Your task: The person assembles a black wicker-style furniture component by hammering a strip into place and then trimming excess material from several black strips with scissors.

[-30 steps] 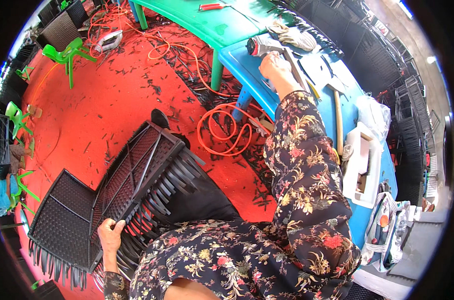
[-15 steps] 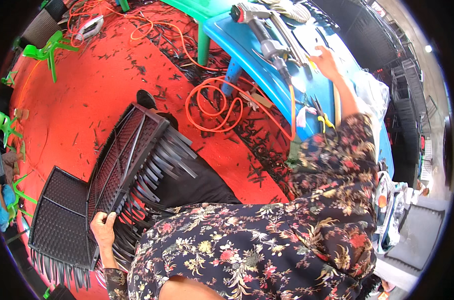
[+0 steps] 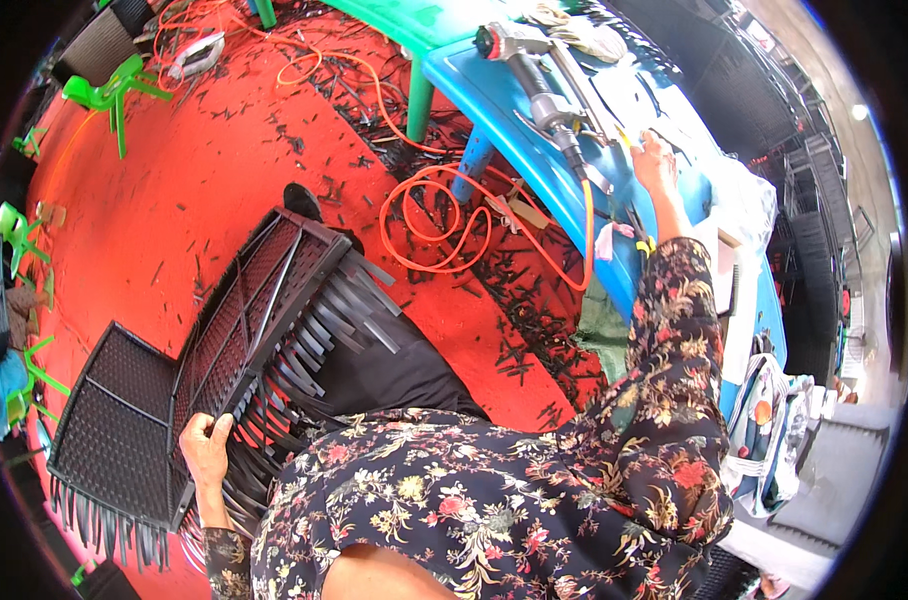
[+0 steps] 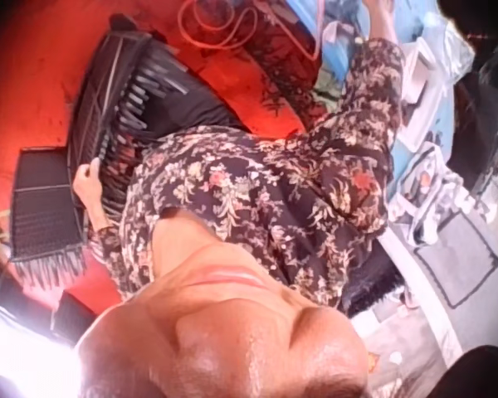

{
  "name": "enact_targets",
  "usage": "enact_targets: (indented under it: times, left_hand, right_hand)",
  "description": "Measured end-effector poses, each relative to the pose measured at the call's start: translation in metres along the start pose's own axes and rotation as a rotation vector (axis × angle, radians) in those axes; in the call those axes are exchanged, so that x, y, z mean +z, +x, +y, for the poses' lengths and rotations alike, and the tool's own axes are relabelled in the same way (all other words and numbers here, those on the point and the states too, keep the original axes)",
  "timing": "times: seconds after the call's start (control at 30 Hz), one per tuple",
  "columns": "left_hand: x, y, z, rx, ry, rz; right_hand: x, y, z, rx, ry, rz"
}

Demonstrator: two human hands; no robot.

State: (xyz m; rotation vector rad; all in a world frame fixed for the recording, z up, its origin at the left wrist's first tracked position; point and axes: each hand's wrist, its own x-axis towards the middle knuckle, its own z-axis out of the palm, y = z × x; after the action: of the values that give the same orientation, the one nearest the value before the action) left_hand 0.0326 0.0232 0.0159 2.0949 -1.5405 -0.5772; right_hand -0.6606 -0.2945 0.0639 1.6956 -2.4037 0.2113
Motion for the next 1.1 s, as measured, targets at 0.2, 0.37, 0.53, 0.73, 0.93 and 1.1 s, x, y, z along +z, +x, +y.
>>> enact_targets:
  times: [0.2, 0.37, 0.53, 0.73, 0.93, 1.1]
  left_hand:
    - [-0.002, -0.007, 0.002, -0.048, 0.003, -0.034]
    - [-0.004, -0.014, -0.011, -0.054, -0.015, -0.013]
    - [0.009, -0.012, 0.003, -0.028, 0.024, -0.015]
    - [0.025, -0.003, -0.025, 0.189, 0.074, 0.061]
    - [-0.032, -0.055, -0.028, 0.217, 0.311, 0.188]
    - [-0.005, -0.031, -0.022, 0.151, 0.388, 0.153]
  right_hand:
    - [0.020, 0.018, 0.002, 0.012, -0.107, -0.031]
    - [-0.012, 0.012, 0.050, 0.446, -0.264, 0.051]
    - [-0.008, -0.004, 0.161, 0.234, -0.272, 0.038]
    - [-0.037, 0.057, 0.143, 0.154, -0.112, 0.168]
    - [-0.099, -0.045, -0.064, -0.233, 0.881, -0.072]
    - [-0.046, -0.198, -0.221, -0.722, 1.261, -0.609]
